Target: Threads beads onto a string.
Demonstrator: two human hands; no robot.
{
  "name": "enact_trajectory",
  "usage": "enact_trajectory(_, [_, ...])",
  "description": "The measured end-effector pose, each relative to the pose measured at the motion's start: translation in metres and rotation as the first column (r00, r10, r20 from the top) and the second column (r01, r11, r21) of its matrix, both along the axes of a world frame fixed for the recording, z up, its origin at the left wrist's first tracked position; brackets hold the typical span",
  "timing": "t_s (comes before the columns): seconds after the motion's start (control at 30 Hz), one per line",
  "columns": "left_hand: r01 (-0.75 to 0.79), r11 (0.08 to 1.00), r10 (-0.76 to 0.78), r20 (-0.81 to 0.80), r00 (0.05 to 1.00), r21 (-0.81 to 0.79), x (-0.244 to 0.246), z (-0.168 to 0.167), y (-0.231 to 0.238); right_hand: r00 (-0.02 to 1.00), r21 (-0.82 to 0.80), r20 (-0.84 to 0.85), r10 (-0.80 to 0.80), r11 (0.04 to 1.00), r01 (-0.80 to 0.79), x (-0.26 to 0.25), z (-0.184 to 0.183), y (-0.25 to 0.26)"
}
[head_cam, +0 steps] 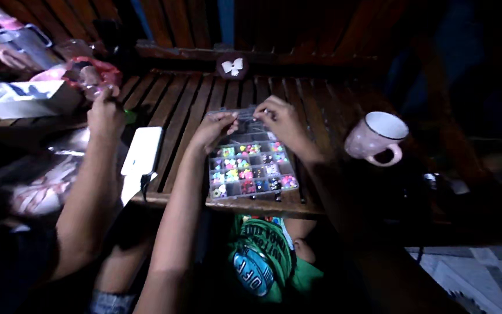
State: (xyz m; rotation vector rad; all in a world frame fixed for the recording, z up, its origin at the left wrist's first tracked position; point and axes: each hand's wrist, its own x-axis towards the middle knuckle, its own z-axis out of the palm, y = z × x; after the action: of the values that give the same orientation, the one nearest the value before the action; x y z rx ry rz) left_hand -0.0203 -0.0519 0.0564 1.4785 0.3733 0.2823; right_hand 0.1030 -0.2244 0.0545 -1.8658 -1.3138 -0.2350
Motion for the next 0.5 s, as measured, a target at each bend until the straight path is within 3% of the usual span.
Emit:
enact_trajectory(0.13, [-0.092, 0.996, 0.093, 0.060, 0.994, -0.015, 0.006, -0.006, 0.006, 0.976, -0.088, 0.032, -0.217, 0.972, 0.219, 0.019, 0.017, -0.015])
enact_trajectory(0.27, [-0.087, 0.996, 0.087, 0.046, 0.995, 0.013, 0.008, -0.005, 0.005, 0.933, 0.143, -0.150, -0.328, 0.926, 0.349, 0.034, 0.022, -0.023])
enact_trajectory(0.33, [-0.080, 0.996, 0.079, 0.037, 0.996, 0.031, 0.009, -0.005, 0.004, 0.922, 0.251, -0.256, -0.292, 0.901, 0.355, 0.034, 0.024, -0.022])
enact_trajectory(0.4, [-0.072, 0.997, 0.070, 0.032, 0.997, 0.042, 0.009, -0.005, 0.004, 0.935, 0.216, -0.330, -0.125, 0.955, 0.204, 0.026, 0.031, -0.024])
enact_trajectory(0.47, [-0.063, 0.997, 0.062, 0.026, 0.998, 0.043, 0.010, -0.006, 0.004, 0.926, 0.000, -0.370, 0.071, 0.997, -0.076, 0.015, 0.039, -0.029])
enact_trajectory(0.5, [-0.055, 0.998, 0.054, 0.019, 0.998, 0.043, 0.009, -0.005, 0.004, 0.913, -0.121, -0.375, 0.158, 0.969, -0.217, 0.009, 0.040, -0.028])
